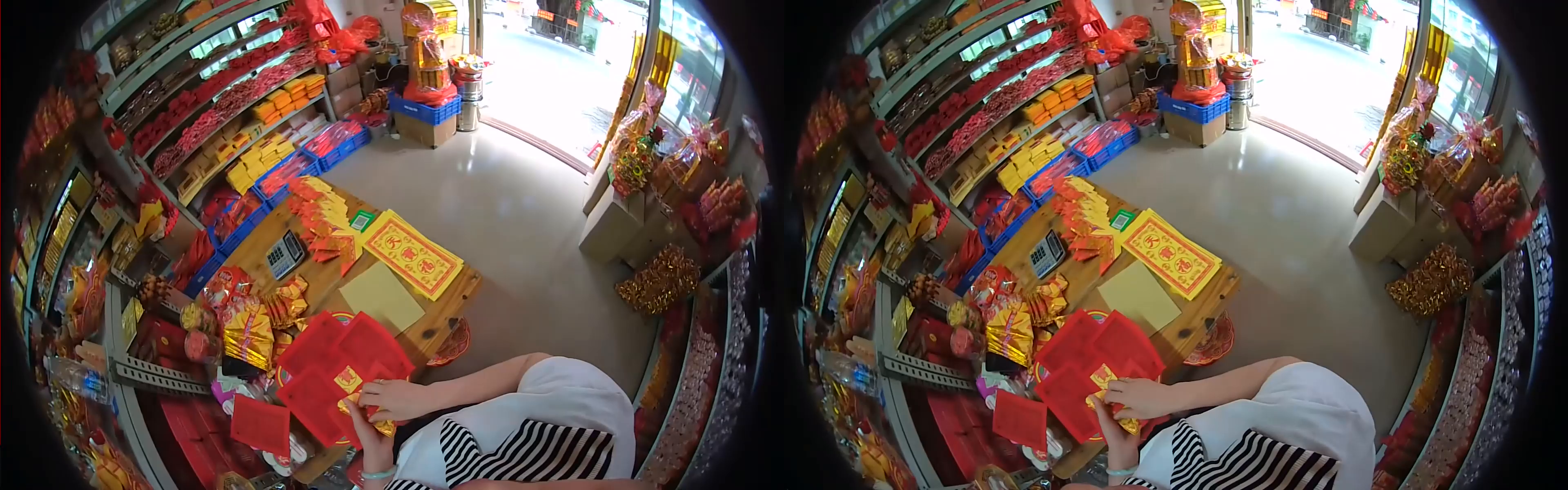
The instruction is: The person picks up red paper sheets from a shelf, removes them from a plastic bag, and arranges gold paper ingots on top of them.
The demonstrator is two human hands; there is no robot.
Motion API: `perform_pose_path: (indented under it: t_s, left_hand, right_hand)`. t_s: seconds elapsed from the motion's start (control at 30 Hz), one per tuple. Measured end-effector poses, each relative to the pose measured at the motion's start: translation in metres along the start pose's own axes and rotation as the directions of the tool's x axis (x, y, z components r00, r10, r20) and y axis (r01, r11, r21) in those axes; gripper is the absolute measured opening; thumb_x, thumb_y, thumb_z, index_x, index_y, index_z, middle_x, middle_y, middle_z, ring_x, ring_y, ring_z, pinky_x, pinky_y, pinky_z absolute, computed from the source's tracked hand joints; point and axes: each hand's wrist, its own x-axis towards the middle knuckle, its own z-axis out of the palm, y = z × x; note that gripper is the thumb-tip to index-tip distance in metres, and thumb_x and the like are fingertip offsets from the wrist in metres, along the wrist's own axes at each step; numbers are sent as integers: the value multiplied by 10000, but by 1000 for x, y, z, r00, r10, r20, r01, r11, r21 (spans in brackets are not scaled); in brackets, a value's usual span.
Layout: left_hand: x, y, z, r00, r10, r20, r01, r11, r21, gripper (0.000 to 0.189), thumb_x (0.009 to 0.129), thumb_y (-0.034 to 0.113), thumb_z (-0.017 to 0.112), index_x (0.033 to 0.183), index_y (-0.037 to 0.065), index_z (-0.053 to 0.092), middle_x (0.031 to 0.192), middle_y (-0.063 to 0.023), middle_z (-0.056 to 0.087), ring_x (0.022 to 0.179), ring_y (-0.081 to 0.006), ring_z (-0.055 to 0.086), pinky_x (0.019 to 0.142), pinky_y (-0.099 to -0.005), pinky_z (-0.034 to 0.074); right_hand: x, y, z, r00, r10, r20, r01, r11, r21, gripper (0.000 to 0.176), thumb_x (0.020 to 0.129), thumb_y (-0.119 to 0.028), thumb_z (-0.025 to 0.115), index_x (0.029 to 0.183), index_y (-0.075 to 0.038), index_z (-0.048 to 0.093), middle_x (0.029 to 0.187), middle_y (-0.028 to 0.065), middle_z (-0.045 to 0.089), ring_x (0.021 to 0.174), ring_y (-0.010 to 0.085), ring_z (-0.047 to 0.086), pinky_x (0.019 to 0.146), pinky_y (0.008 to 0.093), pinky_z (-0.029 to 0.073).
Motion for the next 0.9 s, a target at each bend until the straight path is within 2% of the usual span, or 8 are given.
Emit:
perform_pose_path:
  t_s: [0.23,0.4,0.63,0.7,0.77,0.8,0.87,0.9]
  left_hand:
    - [0,-16,7,996,-10,-85,19,994,104,518,997,491,421,1131,21,591,1096,-111,651,952,-182,650,747,-246,539]
    - [3,-24,-5,997,-49,-62,61,978,200,493,994,480,440,1129,30,590,1060,-95,659,888,-165,661,705,-238,545]
    - [18,-23,-3,988,-119,-99,121,993,14,492,983,488,456,1176,52,578,1055,-86,665,871,-180,668,691,-244,556]
    - [27,-18,10,1000,10,19,-10,1000,-2,493,980,468,471,1241,59,557,1133,-109,645,963,-222,653,821,-317,549]
    - [31,-15,28,990,7,144,6,996,-89,493,971,462,489,1276,78,540,1187,-95,630,1049,-222,625,872,-332,536]
    - [33,-17,38,999,19,49,-12,990,-138,534,952,478,511,1302,75,520,1221,-99,617,1096,-238,601,907,-357,520]
    - [25,-17,35,993,37,110,-17,984,-179,495,1001,439,442,1284,45,537,1242,-108,606,1130,-247,591,937,-344,487]
    - [18,-18,29,997,40,65,-28,982,-187,495,1001,439,442,1284,45,537,1242,-108,606,1130,-247,591,937,-344,487]
  right_hand:
    - [-15,-12,-27,981,161,107,-178,968,180,147,829,-95,635,924,-96,523,1029,70,528,932,269,526,820,353,447]
    - [-29,-4,-22,992,119,-27,-104,940,325,148,807,-27,648,843,-84,516,944,49,552,885,236,532,780,327,447]
    - [-35,-2,-60,955,191,-229,-6,781,625,118,830,-10,645,814,-60,539,903,42,579,808,166,548,762,283,457]
    - [-30,9,-67,906,310,-288,8,668,744,63,893,-53,589,899,-73,530,896,36,583,778,131,542,736,242,461]
    - [-36,25,-65,861,497,-107,62,106,992,74,922,-85,551,973,-88,497,874,24,569,720,112,531,660,211,449]
    - [-32,26,-60,773,536,-340,101,426,899,90,942,-127,538,998,-102,472,789,8,547,644,97,501,585,203,418]
    - [-52,24,-69,739,651,174,-161,-81,984,127,921,-132,580,1007,-77,504,725,-2,534,620,85,478,569,218,405]
    - [-60,19,-59,733,645,218,-186,-119,975,127,921,-132,580,1007,-77,504,725,-2,534,620,85,478,569,218,405]
